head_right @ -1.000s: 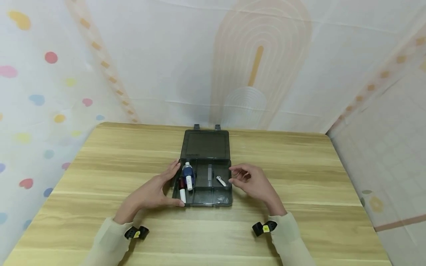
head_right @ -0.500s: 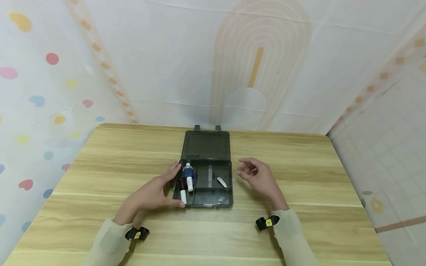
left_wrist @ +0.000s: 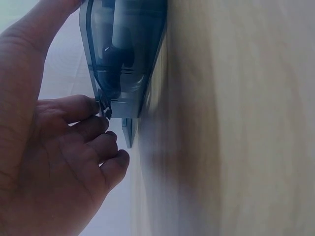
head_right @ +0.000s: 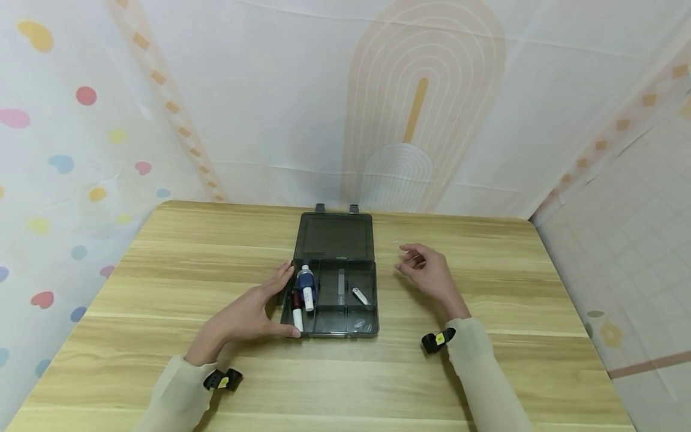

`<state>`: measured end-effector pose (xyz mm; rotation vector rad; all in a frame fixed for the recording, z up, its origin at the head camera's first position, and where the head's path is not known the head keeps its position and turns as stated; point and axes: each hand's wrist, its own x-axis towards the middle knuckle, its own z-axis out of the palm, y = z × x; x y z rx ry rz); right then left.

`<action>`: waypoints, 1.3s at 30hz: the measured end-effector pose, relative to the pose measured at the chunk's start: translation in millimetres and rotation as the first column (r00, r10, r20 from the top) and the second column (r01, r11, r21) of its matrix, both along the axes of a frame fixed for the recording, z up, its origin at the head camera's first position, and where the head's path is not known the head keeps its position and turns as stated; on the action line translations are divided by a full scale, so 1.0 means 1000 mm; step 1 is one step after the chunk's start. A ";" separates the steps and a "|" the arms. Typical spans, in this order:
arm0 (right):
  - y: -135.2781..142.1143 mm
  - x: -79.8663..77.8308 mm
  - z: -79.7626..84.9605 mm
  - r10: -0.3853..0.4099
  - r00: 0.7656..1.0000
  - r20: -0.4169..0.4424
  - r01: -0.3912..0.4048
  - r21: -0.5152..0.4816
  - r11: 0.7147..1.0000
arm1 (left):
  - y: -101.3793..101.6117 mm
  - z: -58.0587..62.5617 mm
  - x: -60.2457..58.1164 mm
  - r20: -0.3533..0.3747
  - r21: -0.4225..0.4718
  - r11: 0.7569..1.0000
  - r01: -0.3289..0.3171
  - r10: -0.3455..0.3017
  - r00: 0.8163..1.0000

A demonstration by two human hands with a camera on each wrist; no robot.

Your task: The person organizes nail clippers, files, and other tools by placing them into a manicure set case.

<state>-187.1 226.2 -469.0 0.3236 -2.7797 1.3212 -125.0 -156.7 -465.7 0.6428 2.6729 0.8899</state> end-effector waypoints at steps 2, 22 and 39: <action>0.001 -0.005 -0.001 -0.004 1.000 -0.005 0.004 0.007 1.000 | 0.000 0.000 0.000 0.001 0.001 1.000 -0.001 0.001 1.000; 0.000 -0.056 -0.013 -0.081 0.992 0.093 0.077 0.045 0.996 | 0.000 -0.002 -0.001 -0.008 -0.003 1.000 -0.005 0.005 1.000; -0.010 -0.061 -0.011 -0.117 0.992 0.039 0.111 0.120 0.987 | 0.000 -0.001 -0.002 0.001 -0.001 1.000 -0.011 0.011 1.000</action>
